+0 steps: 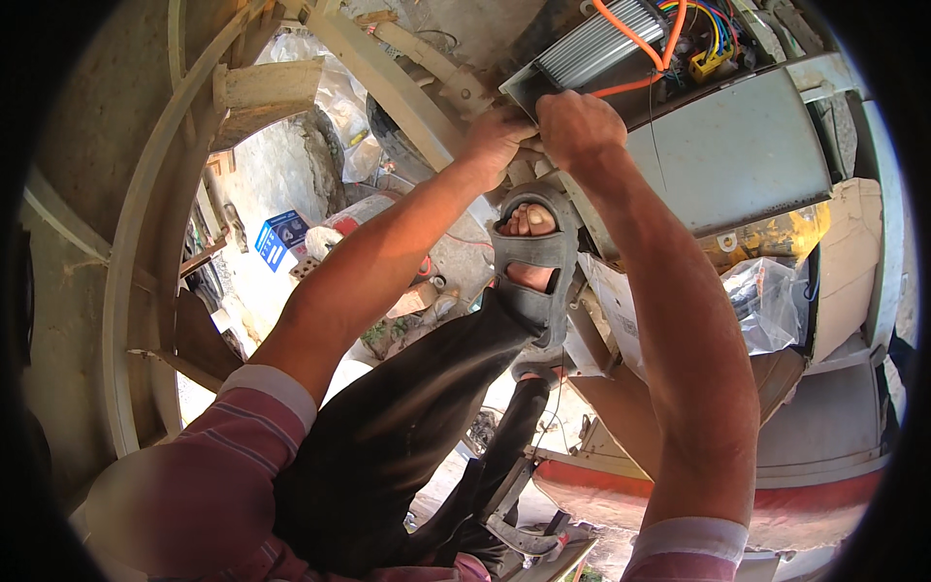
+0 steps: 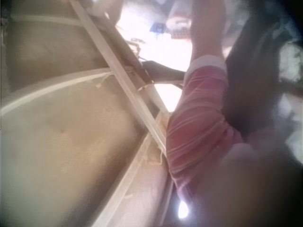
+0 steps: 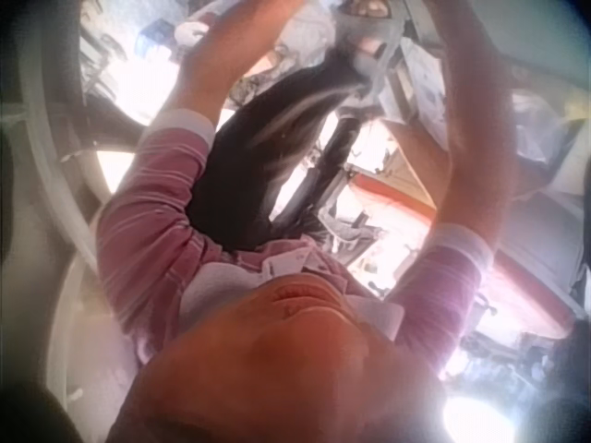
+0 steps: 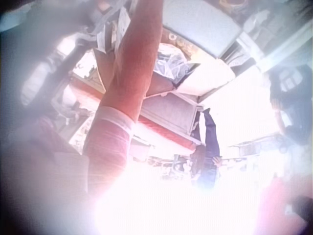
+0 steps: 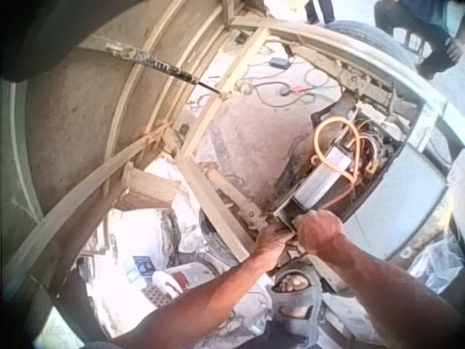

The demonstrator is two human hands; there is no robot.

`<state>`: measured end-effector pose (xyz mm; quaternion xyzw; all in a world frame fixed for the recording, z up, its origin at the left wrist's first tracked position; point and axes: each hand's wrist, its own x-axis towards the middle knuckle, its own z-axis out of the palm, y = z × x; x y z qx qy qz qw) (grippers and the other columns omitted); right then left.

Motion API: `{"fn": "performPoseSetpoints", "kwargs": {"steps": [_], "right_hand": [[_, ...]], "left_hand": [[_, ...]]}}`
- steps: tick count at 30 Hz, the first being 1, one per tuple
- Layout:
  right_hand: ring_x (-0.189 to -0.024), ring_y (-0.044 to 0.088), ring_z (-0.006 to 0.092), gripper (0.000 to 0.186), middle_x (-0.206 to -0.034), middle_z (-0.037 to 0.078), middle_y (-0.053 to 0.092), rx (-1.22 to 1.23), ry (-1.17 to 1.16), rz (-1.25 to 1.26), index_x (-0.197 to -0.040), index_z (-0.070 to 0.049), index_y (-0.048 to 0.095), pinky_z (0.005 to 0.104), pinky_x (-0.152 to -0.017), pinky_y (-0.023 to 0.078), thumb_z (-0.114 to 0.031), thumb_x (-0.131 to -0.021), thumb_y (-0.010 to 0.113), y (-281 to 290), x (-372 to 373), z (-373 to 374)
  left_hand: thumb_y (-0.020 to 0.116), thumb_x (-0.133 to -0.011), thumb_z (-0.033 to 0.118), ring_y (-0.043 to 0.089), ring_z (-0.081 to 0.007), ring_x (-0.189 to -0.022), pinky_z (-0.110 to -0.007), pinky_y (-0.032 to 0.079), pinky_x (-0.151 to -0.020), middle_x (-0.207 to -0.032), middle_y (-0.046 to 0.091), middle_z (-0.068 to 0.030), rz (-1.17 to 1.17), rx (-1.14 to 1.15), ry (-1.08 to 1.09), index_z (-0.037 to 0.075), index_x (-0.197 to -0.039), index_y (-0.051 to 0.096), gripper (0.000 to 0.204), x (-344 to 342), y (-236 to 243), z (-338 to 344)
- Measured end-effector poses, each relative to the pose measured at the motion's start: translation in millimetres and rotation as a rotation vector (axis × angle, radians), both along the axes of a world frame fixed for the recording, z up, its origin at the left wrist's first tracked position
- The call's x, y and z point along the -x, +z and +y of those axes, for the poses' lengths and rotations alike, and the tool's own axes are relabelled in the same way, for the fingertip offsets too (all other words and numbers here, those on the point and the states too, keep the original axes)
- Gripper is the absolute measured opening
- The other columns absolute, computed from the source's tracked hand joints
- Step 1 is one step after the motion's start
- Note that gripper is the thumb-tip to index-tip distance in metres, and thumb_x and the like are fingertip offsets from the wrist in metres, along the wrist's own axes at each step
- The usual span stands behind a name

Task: The person opens a plastic bag containing zip ties, then uses them to secure wires inside an open electrical box. After fastening the ties, the person closes the box cover and moves to a nearby metal shelf to pick up a small metal part.

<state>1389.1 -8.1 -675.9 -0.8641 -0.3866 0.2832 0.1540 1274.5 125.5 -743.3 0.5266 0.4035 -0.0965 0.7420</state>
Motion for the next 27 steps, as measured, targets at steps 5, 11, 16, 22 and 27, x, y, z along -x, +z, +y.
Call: {"fn": "performPoseSetpoints", "kwargs": {"steps": [5, 11, 16, 22, 27], "right_hand": [[-0.105, 0.070, 0.0394, 0.026, -0.110, 0.018, 0.072, -0.417, -0.123, -0.081, -0.114, -0.005, 0.070, 0.0484, -0.091, 0.057, -0.017, -0.091, 0.065, 16, 38, -12], [-0.072, 0.064, 0.0199, 0.027, -0.092, 0.006, 0.073, -0.411, -0.863, 0.982, -0.115, -0.002, 0.073, 0.0357, -0.063, 0.052, -0.014, -0.102, 0.052, 2, 86, 18], [-0.060, 0.049, 0.0117, 0.028, -0.081, 0.001, 0.062, -0.396, -1.397, 1.450, -0.097, -0.006, 0.066, 0.0285, -0.052, 0.038, -0.026, -0.111, 0.051, -9, 94, 56], [-0.056, 0.055, 0.0152, 0.025, -0.073, 0.005, 0.060, -0.568, -1.747, 1.378, -0.088, -0.007, 0.058, 0.0316, -0.048, 0.038, -0.021, -0.109, 0.053, -27, 82, 73], [-0.057, 0.059, 0.0196, 0.017, -0.078, 0.010, 0.066, -0.518, -1.788, 1.319, -0.100, 0.000, 0.066, 0.0363, -0.047, 0.043, -0.013, -0.103, 0.056, -47, 83, 80]], "left_hand": [[0.074, -0.094, 0.016, 0.072, -0.0189, -0.085, -0.035, 0.060, -0.070, -0.099, 0.073, -0.0059, 0.034, -0.059, 0.010, 0.004, -0.109, 0.071, 0.020, 16, -5, 14], [0.073, -0.092, 0.007, 0.073, -0.0211, -0.088, -0.035, 0.060, -0.078, -0.100, 0.074, -0.0085, 0.147, 0.064, -0.171, 0.002, -0.113, 0.073, 0.022, 13, 17, 51], [0.069, -0.095, 0.005, 0.072, -0.0201, -0.078, -0.035, 0.060, -0.065, -0.090, 0.074, -0.0095, 0.236, -0.165, -0.287, 0.000, -0.102, 0.073, 0.010, -9, 41, 58], [0.068, -0.096, 0.007, 0.071, -0.0182, -0.071, -0.032, 0.056, -0.061, -0.085, 0.075, -0.0082, 0.280, -0.261, -0.426, 0.002, -0.099, 0.075, 0.010, -12, 52, 59], [0.069, -0.098, 0.015, 0.069, -0.0165, -0.074, -0.030, 0.052, -0.062, -0.089, 0.075, -0.0051, 0.245, -0.254, -0.485, 0.004, -0.106, 0.076, 0.015, -9, 48, 65]]}}
